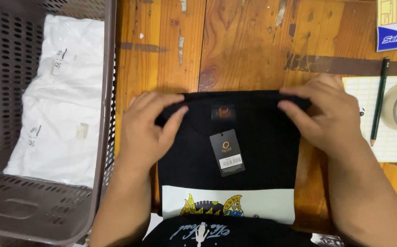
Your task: Laying out, trimming tags, and folding a t-shirt on a wooden workbench.
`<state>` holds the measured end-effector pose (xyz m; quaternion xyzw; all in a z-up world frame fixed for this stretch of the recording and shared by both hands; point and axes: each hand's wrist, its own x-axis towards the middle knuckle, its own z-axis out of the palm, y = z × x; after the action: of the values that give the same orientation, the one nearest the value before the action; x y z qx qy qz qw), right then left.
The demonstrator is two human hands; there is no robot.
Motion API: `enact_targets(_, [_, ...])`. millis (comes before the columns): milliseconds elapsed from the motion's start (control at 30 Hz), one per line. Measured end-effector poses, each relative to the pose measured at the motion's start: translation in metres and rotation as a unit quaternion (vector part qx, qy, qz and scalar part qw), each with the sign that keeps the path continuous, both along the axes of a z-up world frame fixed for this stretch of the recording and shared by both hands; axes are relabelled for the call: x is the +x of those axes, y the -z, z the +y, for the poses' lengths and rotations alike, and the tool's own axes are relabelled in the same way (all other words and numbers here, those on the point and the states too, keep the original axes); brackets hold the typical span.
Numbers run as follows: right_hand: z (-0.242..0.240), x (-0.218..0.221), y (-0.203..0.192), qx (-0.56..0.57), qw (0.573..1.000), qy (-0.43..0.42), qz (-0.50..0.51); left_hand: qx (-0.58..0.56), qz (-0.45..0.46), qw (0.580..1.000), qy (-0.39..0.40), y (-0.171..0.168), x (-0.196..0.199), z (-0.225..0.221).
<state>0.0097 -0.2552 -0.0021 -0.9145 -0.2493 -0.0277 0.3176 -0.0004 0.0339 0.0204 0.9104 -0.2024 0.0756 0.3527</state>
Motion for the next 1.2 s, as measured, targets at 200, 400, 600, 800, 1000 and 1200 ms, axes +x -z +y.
enact_targets(200, [0.004, -0.002, 0.01, 0.005, 0.994, 0.114, -0.004, -0.076, 0.056, 0.993, -0.065, 0.006, 0.004, -0.004])
enact_targets(400, [0.008, 0.0, 0.002, 0.038, 0.984, 0.143, 0.096, -0.138, 0.103, 0.983, -0.067, 0.006, 0.006, -0.005])
enact_targets(600, [0.012, 0.002, 0.003, -0.01, 0.988, 0.14, 0.061, -0.069, 0.044, 0.993, -0.091, 0.006, 0.007, -0.005])
enact_targets(800, [0.007, 0.003, 0.013, 0.0, 0.995, 0.091, -0.032, -0.173, 0.192, 0.955, -0.147, 0.013, 0.011, 0.005])
enact_targets(1000, [0.006, 0.002, 0.014, -0.02, 0.995, 0.099, -0.022, -0.228, 0.249, 0.931, -0.139, 0.011, 0.014, 0.006])
enact_targets(1200, [0.009, 0.005, 0.0, -0.024, 0.994, 0.042, -0.101, -0.106, 0.138, 0.975, -0.14, 0.001, 0.006, 0.001])
